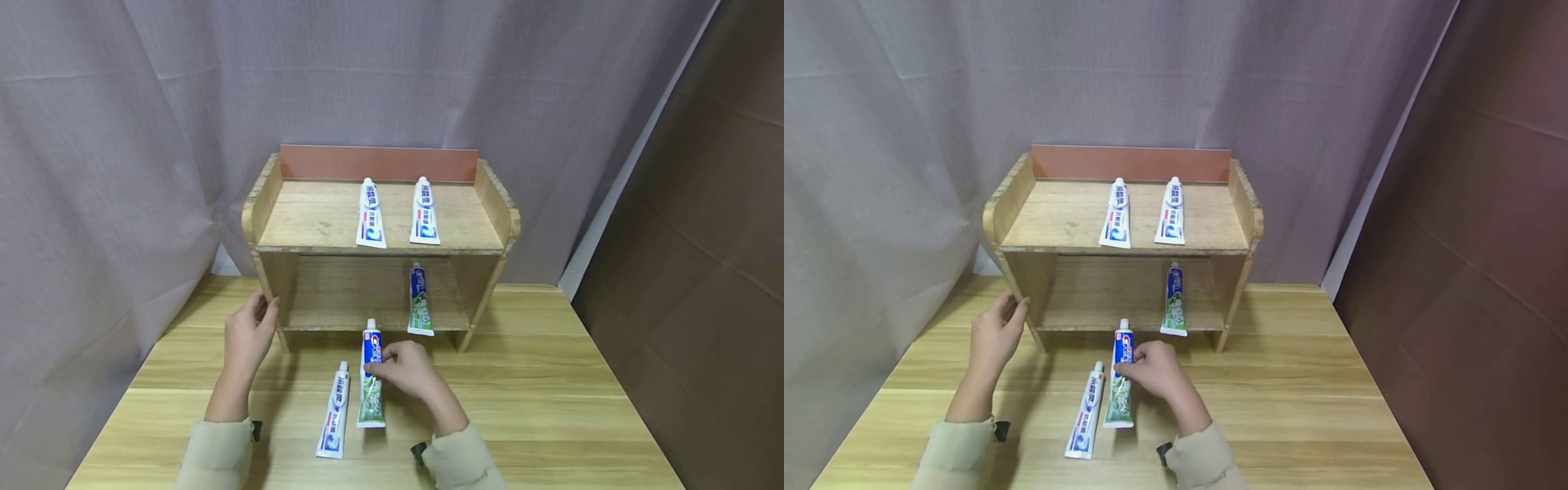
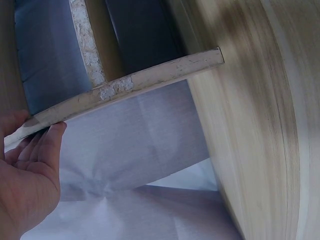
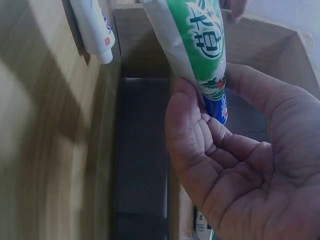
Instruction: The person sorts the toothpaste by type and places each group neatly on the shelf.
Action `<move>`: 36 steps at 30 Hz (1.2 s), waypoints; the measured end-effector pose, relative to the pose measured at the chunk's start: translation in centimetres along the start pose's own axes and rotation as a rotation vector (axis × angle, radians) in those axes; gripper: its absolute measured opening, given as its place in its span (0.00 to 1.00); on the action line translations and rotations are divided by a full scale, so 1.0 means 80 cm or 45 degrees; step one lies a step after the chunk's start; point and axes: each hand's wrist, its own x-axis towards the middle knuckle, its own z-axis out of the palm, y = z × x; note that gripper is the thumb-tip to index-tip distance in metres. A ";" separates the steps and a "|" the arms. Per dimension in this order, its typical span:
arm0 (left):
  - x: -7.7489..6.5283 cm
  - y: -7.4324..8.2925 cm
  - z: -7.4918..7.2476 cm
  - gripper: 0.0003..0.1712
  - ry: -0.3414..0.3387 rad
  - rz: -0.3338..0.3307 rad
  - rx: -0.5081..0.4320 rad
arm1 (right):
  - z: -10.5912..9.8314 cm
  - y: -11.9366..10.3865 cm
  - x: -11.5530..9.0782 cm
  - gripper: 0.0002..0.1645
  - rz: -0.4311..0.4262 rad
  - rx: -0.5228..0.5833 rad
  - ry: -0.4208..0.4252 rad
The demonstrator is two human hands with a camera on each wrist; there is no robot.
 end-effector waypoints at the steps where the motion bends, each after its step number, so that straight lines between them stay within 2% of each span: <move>1: 0.000 0.000 0.000 0.14 0.001 0.002 0.000 | -0.001 -0.001 0.001 0.18 -0.003 -0.001 0.000; 13: 0.000 -0.002 0.000 0.14 0.009 0.016 -0.006 | -0.013 -0.012 0.015 0.20 -0.048 -0.018 0.007; 24: 0.000 -0.001 0.001 0.14 0.003 0.005 -0.017 | -0.022 -0.021 0.027 0.22 -0.042 -0.076 0.021; 36: 0.000 -0.001 0.000 0.15 -0.011 -0.003 -0.012 | -0.039 -0.038 0.052 0.21 -0.035 -0.052 0.027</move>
